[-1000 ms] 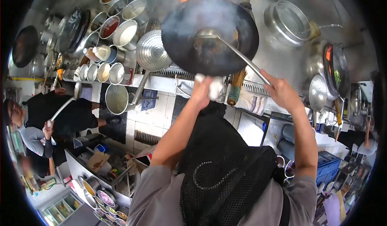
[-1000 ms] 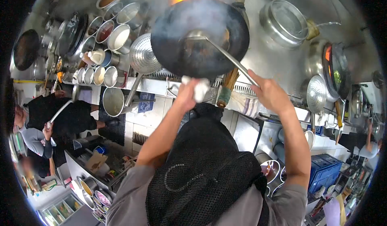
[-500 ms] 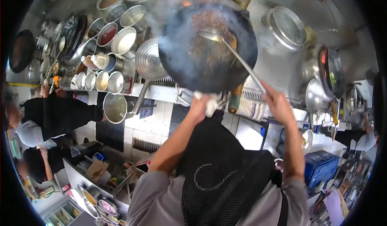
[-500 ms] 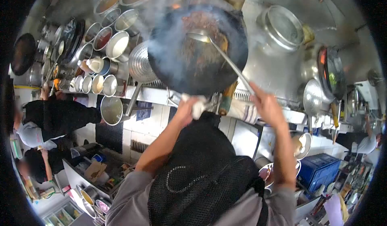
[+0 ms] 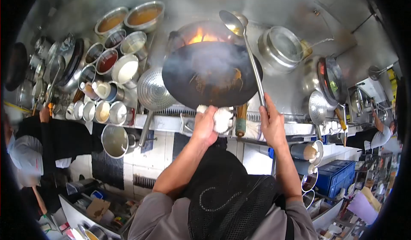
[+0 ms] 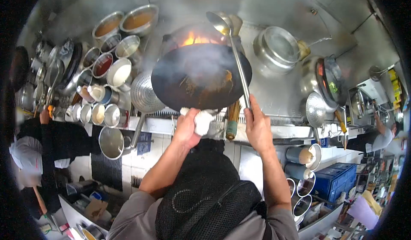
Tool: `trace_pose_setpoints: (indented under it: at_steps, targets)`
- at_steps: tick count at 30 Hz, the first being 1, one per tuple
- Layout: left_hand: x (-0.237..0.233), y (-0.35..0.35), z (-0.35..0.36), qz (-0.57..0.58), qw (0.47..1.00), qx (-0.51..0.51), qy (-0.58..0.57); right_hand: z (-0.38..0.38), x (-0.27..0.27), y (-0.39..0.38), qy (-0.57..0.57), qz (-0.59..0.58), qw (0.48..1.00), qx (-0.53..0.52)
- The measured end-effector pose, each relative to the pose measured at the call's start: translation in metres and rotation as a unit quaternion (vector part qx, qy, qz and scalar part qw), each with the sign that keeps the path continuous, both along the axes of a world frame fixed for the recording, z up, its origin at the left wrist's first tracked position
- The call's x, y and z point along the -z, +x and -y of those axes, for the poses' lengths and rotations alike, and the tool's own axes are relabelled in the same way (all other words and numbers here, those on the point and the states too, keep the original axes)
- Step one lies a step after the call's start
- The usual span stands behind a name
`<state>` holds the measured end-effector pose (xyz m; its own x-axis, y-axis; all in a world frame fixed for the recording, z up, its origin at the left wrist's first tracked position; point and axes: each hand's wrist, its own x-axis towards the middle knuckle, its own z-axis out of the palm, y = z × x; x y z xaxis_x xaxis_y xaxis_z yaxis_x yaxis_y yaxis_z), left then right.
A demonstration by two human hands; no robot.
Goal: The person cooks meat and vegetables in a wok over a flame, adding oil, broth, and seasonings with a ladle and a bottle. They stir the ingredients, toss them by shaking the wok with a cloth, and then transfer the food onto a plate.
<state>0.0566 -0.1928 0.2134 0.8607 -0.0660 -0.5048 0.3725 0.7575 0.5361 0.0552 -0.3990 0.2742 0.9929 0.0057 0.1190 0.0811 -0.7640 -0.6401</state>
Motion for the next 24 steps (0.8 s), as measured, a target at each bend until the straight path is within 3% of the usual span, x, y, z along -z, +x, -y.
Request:
trace_pose_setpoints:
  at_steps: [2, 4, 5, 6, 7, 8, 11, 12, 14, 16, 18, 19, 20, 22, 24]
  targets:
    - [-0.011, -0.010, 0.006, 0.011, 0.998, -0.062, 0.025, -0.008, 0.009, -0.001, 0.019, 0.074, 0.997, -0.005]
    - [0.030, -0.025, 0.010, 0.090, 0.990, -0.066, 0.086, -0.019, 0.029, -0.003, -0.017, 0.056, 0.998, 0.019]
    - [0.058, -0.031, 0.009, 0.144, 0.966, -0.044, 0.209, -0.024, 0.050, -0.002, 0.001, 0.125, 0.992, -0.002]
    - [0.074, -0.037, 0.005, 0.147, 0.956, -0.039, 0.251, -0.026, 0.062, -0.004, -0.018, 0.055, 0.998, -0.005]
    - [0.072, -0.037, 0.000, 0.168, 0.923, -0.027, 0.345, -0.030, 0.093, -0.007, 0.120, 0.013, 0.993, -0.016]
    - [0.072, -0.034, -0.003, 0.144, 0.926, -0.036, 0.346, -0.056, 0.049, -0.021, 0.240, -0.149, 0.959, 0.021]
    - [0.076, -0.031, -0.016, 0.127, 0.906, -0.014, 0.403, -0.085, 0.029, -0.014, 0.522, -0.280, 0.804, 0.039]
    - [0.080, -0.029, -0.018, 0.132, 0.910, -0.034, 0.392, -0.086, 0.023, -0.007, 0.523, -0.285, 0.802, 0.044]
    - [0.084, -0.031, -0.023, 0.127, 0.915, -0.052, 0.379, -0.083, 0.016, 0.004, 0.657, -0.354, 0.665, 0.041]
    - [0.086, -0.031, -0.029, 0.088, 0.980, -0.036, 0.176, -0.070, 0.030, 0.007, 0.733, -0.386, 0.559, 0.024]
    - [0.070, -0.029, -0.031, 0.086, 0.988, -0.039, 0.125, -0.058, 0.030, 0.007, 0.766, -0.422, 0.483, 0.042]
    - [0.066, -0.024, -0.032, 0.037, 0.995, -0.018, 0.089, -0.055, 0.028, 0.006, 0.769, -0.409, 0.489, 0.046]
    - [0.064, -0.018, -0.034, -0.012, 0.999, 0.003, 0.052, -0.050, 0.026, 0.006, 0.782, -0.431, 0.449, 0.047]
    - [0.048, -0.002, -0.047, -0.010, 0.999, 0.044, -0.012, -0.051, 0.004, 0.004, 0.762, -0.398, 0.508, 0.051]
    - [0.039, 0.006, -0.051, -0.026, 0.999, 0.029, -0.027, -0.042, -0.004, 0.006, 0.748, -0.398, 0.528, 0.054]
